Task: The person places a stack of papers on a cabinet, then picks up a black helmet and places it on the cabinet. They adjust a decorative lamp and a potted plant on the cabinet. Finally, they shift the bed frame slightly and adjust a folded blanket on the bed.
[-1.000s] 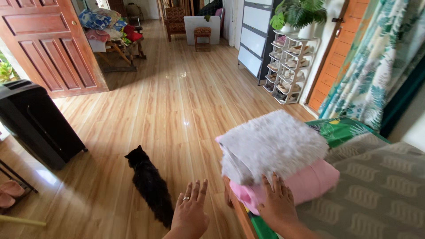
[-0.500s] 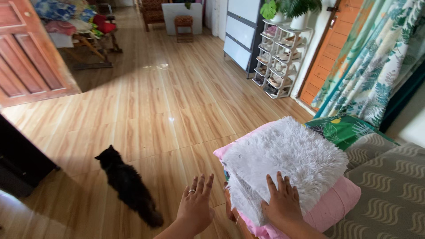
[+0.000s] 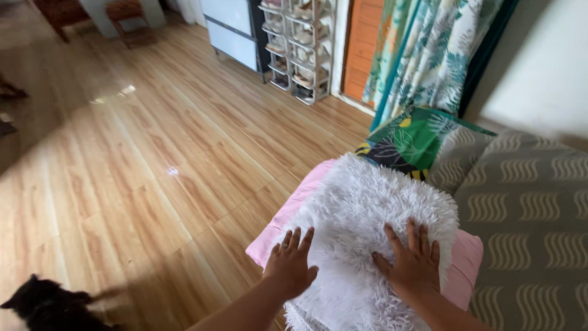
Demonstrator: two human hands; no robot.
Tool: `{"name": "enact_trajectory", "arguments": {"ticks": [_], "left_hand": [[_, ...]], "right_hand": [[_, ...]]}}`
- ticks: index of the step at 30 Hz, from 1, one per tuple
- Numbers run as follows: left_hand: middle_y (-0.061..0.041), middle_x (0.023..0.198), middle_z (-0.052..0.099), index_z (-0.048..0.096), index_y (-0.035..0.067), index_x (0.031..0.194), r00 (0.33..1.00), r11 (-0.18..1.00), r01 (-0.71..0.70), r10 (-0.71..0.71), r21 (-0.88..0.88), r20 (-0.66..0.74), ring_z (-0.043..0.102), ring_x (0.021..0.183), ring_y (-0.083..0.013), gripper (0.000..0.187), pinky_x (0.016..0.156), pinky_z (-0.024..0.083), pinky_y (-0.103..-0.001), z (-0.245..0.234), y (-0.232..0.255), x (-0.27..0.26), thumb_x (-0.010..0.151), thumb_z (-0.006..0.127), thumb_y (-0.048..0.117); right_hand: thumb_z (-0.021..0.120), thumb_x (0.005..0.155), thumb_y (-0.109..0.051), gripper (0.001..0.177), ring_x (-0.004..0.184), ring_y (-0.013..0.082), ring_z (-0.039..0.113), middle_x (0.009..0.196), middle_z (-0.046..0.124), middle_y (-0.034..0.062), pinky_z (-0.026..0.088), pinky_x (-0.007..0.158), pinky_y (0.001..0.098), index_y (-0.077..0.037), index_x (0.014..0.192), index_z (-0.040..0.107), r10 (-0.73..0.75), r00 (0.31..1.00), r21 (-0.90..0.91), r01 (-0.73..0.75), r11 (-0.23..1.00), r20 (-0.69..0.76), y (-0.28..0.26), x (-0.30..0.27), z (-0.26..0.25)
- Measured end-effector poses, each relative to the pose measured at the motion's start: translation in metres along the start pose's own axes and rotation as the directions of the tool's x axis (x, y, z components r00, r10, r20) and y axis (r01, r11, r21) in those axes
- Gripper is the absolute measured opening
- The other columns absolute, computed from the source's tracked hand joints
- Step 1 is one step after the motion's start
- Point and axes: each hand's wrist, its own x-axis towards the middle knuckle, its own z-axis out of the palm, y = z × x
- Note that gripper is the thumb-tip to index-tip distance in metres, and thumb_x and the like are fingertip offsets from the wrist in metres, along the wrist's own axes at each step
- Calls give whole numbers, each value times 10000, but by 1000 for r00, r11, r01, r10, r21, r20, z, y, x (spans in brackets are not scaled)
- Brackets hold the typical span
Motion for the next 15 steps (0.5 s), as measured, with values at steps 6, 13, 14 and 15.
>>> {"name": "enact_trajectory", "arguments": {"ticks": [6,13,14,15], "left_hand": [[-182,1708,35,7,245,1643,993,997,-67,62,48,99,99,1577,-361,929,1209,301,-492,-7,-6,52,969,600,486],[-194,1712,30,20,227,1650,946,983,-180,165,31,278,105,1582,-370,982,1189,351,-490,2,-10,91,941,612,560],[-199,1711,29,24,218,1648,940,979,-201,183,33,289,105,1580,-375,983,1192,347,-490,6,-11,97,941,610,569],[-204,1710,29,28,210,1646,935,977,-211,190,37,299,104,1578,-381,984,1195,342,-489,9,-14,101,941,607,579]], "right_hand": [[479,901,-722,776,1581,295,-44,1713,-7,27,33,1241,540,-424,1578,246,83,995,-6,-82,997,50,1,2,9],[506,883,-742,843,1554,384,-69,1707,-91,41,118,1170,694,-444,1590,158,288,948,91,-301,949,134,-4,-4,21],[515,875,-739,850,1550,397,-56,1709,-90,42,139,1163,700,-446,1588,158,313,942,102,-326,940,121,-5,-5,24],[524,868,-737,856,1546,409,-42,1712,-89,43,160,1157,707,-449,1586,157,328,938,115,-339,934,110,-7,-4,28]]}}
